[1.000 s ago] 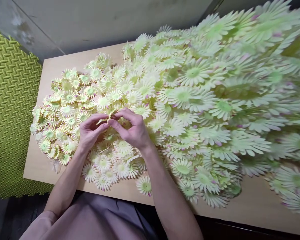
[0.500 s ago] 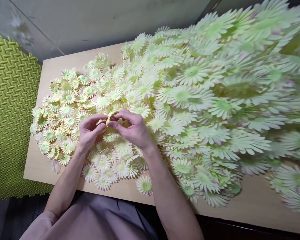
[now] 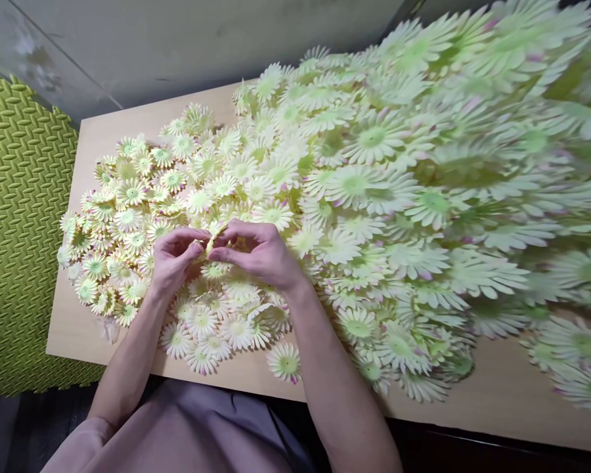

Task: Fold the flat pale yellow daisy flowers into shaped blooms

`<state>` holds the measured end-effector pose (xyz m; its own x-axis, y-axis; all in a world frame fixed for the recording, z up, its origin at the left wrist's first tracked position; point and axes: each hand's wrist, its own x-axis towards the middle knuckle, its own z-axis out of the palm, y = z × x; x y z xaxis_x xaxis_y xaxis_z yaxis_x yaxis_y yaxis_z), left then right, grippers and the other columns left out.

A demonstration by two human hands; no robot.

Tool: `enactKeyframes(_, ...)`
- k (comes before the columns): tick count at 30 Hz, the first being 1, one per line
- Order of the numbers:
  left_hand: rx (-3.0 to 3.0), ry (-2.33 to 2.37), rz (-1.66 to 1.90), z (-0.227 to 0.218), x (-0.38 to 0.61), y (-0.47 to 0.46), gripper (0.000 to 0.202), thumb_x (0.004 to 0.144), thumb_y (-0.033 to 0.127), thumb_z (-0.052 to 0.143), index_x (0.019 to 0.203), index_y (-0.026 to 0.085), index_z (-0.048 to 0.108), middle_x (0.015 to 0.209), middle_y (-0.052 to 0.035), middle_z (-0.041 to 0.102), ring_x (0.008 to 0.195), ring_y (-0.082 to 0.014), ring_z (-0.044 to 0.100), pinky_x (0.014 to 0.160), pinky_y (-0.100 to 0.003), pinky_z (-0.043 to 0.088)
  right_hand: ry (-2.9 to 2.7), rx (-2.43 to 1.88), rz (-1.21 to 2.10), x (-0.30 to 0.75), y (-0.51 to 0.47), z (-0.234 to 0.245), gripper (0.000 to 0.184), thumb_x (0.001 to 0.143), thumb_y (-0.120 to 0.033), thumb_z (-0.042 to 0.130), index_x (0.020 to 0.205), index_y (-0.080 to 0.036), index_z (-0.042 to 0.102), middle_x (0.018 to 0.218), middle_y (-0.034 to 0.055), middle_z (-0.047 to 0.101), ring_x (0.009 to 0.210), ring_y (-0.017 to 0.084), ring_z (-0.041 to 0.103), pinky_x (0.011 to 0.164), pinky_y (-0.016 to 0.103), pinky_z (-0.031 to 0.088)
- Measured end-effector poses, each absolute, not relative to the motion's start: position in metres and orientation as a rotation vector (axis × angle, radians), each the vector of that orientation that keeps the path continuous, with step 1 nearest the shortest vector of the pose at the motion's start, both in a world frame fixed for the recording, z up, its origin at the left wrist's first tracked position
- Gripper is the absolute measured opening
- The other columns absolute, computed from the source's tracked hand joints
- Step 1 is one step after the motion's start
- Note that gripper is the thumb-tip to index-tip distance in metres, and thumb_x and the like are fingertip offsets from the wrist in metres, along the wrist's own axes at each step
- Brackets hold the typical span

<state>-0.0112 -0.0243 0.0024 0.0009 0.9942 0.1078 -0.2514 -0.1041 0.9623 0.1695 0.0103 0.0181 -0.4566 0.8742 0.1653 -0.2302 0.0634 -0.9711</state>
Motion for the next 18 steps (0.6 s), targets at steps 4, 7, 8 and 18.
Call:
enactKeyframes(4,1.094,0.953,1.358,0.0014,-0.0119,-0.0239,0.014,0.074,0.027,0.081,0.087,0.026,0.078,0.088,-0.0009,0.075,0.081,-0.0094,0.069,0.076,-0.021,0.054,-1.451,-0.671,1.605,0.1712,0.0118,0.0215,0.016,0.065,-0.026,0.089,0.078,-0.024,0.079,0.075,0.0012,0.070,0.071,0.013,0.062,0.066,0.030,0.049)
enactKeyframes(7,1.063,0.950,1.327,0.0017,-0.0122,-0.0241,0.015,0.073,0.030,0.082,0.085,0.024,0.078,0.086,-0.0016,0.074,0.079,-0.0100,0.067,0.073,-0.022,0.053,-1.421,-0.674,1.660,0.1712,0.0117,0.0252,0.016,0.062,-0.024,0.090,0.075,-0.024,0.080,0.071,0.0011,0.071,0.067,0.013,0.061,0.063,0.029,0.049)
enactKeyframes(8,1.051,0.938,1.317,0.0018,-0.0123,-0.0242,0.015,0.072,0.031,0.082,0.085,0.024,0.077,0.086,-0.0019,0.074,0.079,-0.0102,0.067,0.073,-0.023,0.053,-1.413,-0.670,1.678,0.1711,0.0116,0.0264,0.016,0.061,-0.023,0.090,0.074,-0.024,0.080,0.070,0.0009,0.070,0.066,0.013,0.061,0.062,0.029,0.049)
enactKeyframes(18,1.011,0.774,1.276,0.0041,-0.0120,-0.0223,0.034,0.058,0.036,0.091,0.083,0.020,0.074,0.085,-0.0026,0.071,0.081,-0.0123,0.067,0.076,-0.026,0.055,-1.455,-0.632,1.735,0.1736,0.0118,0.0235,0.014,0.064,-0.022,0.088,0.076,-0.025,0.080,0.075,0.0017,0.071,0.072,0.015,0.063,0.067,0.031,0.051)
